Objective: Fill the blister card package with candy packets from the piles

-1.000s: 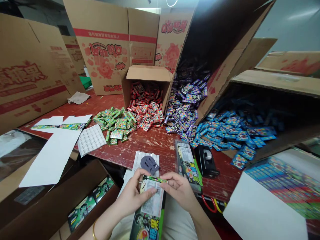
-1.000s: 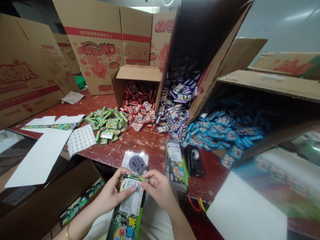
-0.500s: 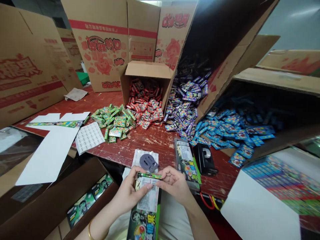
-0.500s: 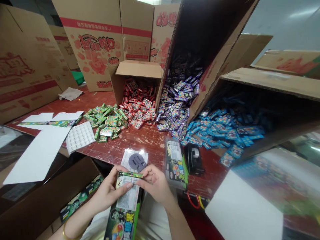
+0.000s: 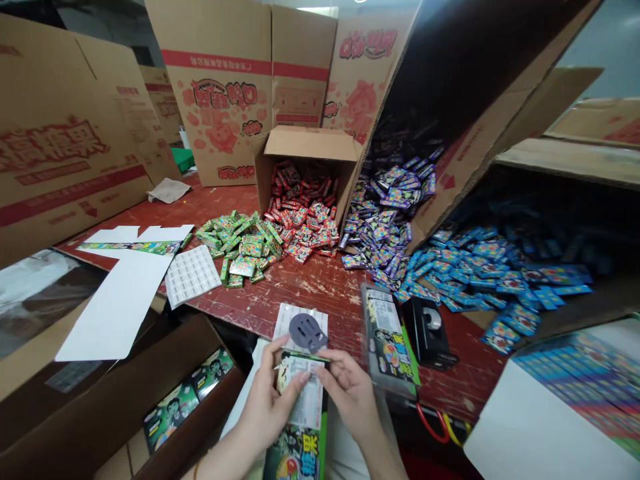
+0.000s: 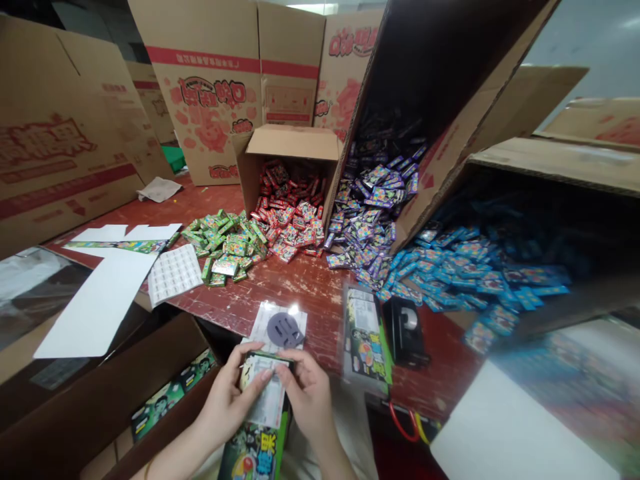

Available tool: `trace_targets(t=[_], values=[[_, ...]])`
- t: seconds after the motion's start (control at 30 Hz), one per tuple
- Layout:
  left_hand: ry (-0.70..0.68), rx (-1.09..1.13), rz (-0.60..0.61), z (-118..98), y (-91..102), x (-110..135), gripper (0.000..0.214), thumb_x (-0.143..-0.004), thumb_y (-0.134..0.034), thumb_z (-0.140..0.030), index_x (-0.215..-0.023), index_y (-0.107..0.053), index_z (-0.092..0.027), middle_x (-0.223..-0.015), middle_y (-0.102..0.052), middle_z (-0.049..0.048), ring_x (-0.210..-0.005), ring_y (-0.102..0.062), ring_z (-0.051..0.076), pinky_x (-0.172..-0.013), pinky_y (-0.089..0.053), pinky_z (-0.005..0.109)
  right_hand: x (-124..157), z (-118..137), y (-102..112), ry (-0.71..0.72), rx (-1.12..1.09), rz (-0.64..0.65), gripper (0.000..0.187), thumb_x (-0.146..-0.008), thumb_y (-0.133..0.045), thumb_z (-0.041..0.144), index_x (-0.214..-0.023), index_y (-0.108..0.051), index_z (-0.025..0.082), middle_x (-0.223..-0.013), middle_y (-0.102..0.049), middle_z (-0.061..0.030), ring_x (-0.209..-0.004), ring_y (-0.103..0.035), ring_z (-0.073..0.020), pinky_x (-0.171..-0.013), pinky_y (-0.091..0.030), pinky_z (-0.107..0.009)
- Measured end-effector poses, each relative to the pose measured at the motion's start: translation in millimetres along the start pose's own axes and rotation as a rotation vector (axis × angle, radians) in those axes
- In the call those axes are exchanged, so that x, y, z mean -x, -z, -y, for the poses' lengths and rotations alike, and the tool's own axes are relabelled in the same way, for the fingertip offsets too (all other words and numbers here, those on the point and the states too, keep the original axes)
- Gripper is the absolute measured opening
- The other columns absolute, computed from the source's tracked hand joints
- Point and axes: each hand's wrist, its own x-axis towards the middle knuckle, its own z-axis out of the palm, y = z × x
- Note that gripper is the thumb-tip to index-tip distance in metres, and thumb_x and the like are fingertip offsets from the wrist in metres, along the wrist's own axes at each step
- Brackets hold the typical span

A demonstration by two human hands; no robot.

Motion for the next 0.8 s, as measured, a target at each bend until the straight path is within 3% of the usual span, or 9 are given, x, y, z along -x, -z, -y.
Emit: trace_targets(t=[0.07, 0.17, 0.27, 0.33, 0.43, 0.5, 0.6, 0.67, 0.8], values=[[-0.034, -0.096, 0.02, -1, 1.9, -2, 0.024, -0.085, -0.058, -0.032, -0.106, -0.053, -0.022, -0.096, -0.064, 0.0058, -0.083, -0.062, 0.021, -0.07, -0.049, 0.029, 1, -4, -7, 0.067, 0.066, -0.019, 0.016, -0.078, -0.068, 0.036, -0.083, -0.068, 0.021, -0.09, -0.07, -0.0085, -0.089, -0.066, -0.021, -0.084, -0.052, -0.033], [-0.163, -0.13, 0.002, -3, 5.1, -7, 0.01, -0.087, -0.056, -0.03, -0.088, -0.06, -0.02, -0.092, -0.063, 0.0057, -0.089, -0.061, 0.021, -0.079, -0.046, 0.031, 2, -10, -14, 0.11, 0.062, -0.07, 0.015, -0.079, -0.067, 0.036, -0.084, -0.068, 0.022, -0.092, -0.071, -0.0082, -0.091, -0.066, -0.0221, -0.085, -0.052, -0.035], [-0.17, -0.048, -0.105, -5, 6.3, -7, 0.01, -0.086, -0.058, -0.026, -0.094, -0.057, -0.022, -0.092, -0.063, 0.0043, -0.09, -0.06, 0.02, -0.081, -0.046, 0.031, 4, -16, -16, 0.081, 0.075, -0.13, 0.017, -0.081, -0.066, 0.034, -0.095, -0.067, 0.024, -0.095, -0.072, -0.0075, -0.091, -0.067, -0.0221, -0.085, -0.052, -0.036], [-0.14, -0.007, -0.147, -7, 7.5, -5, 0.019, -0.083, -0.063, -0.026, -0.1, -0.055, -0.022, -0.088, -0.063, 0.003, -0.085, -0.061, 0.019, -0.078, -0.046, 0.03, 4, -17, -14, 0.094, 0.123, -0.09, 0.013, -0.081, -0.066, 0.032, -0.089, -0.07, 0.024, -0.093, -0.073, -0.0076, -0.09, -0.067, -0.0222, -0.085, -0.053, -0.035], [-0.137, -0.093, -0.053, -13, 10.9, -3, 0.011, -0.083, -0.063, -0.03, -0.086, -0.062, -0.019, -0.081, -0.062, 0.0036, -0.079, -0.06, 0.018, -0.073, -0.045, 0.029, 2, -7, -9, 0.105, 0.151, 0.013, 0.009, -0.077, -0.07, 0.031, -0.076, -0.073, 0.022, -0.089, -0.073, -0.0081, -0.087, -0.067, -0.0229, -0.079, -0.054, -0.033], [-0.077, -0.124, -0.014, -15, 12.4, -5, 0.015, -0.084, -0.062, -0.033, -0.081, -0.066, -0.018, -0.082, -0.064, 0.0051, -0.078, -0.06, 0.018, -0.071, -0.045, 0.027, -1, 3, -7, 0.044, 0.123, 0.037, 0.011, -0.074, -0.073, 0.032, -0.076, -0.074, 0.021, -0.089, -0.073, -0.0086, -0.085, -0.068, -0.0235, -0.077, -0.054, -0.033], [0.082, 0.022, -0.054, -17, 11.0, -13, 0.021, -0.078, -0.068, -0.035, -0.091, -0.067, -0.017, -0.083, -0.069, 0.0056, -0.076, -0.061, 0.018, -0.068, -0.045, 0.025, -7, 15, -4, -0.112, 0.057, 0.019, 0.018, -0.069, -0.077, 0.034, -0.079, -0.074, 0.02, -0.084, -0.075, -0.0083, -0.081, -0.068, -0.0229, -0.076, -0.053, -0.033], [0.156, 0.127, -0.065, -17, 8.4, -19, 0.023, -0.076, -0.069, -0.037, -0.083, -0.067, -0.015, -0.074, -0.07, 0.0041, -0.067, -0.06, 0.015, -0.063, -0.045, 0.023, -13, 18, 0, -0.201, 0.031, 0.03, 0.021, -0.068, -0.077, 0.037, -0.078, -0.074, 0.019, -0.081, -0.075, -0.0077, -0.077, -0.068, -0.0213, -0.075, -0.052, -0.032], [0.137, 0.076, -0.027, -21, 3.5, -25, 0.029, -0.078, -0.066, -0.042, -0.067, -0.065, -0.015, -0.06, -0.063, 0.0006, -0.054, -0.053, 0.012, -0.054, -0.04, 0.022, -20, 23, 10, -0.271, 0.062, 0.105, 0.025, -0.067, -0.077, 0.041, -0.073, -0.074, 0.017, -0.074, -0.074, -0.0059, -0.07, -0.065, -0.0179, -0.07, -0.05, -0.029]])
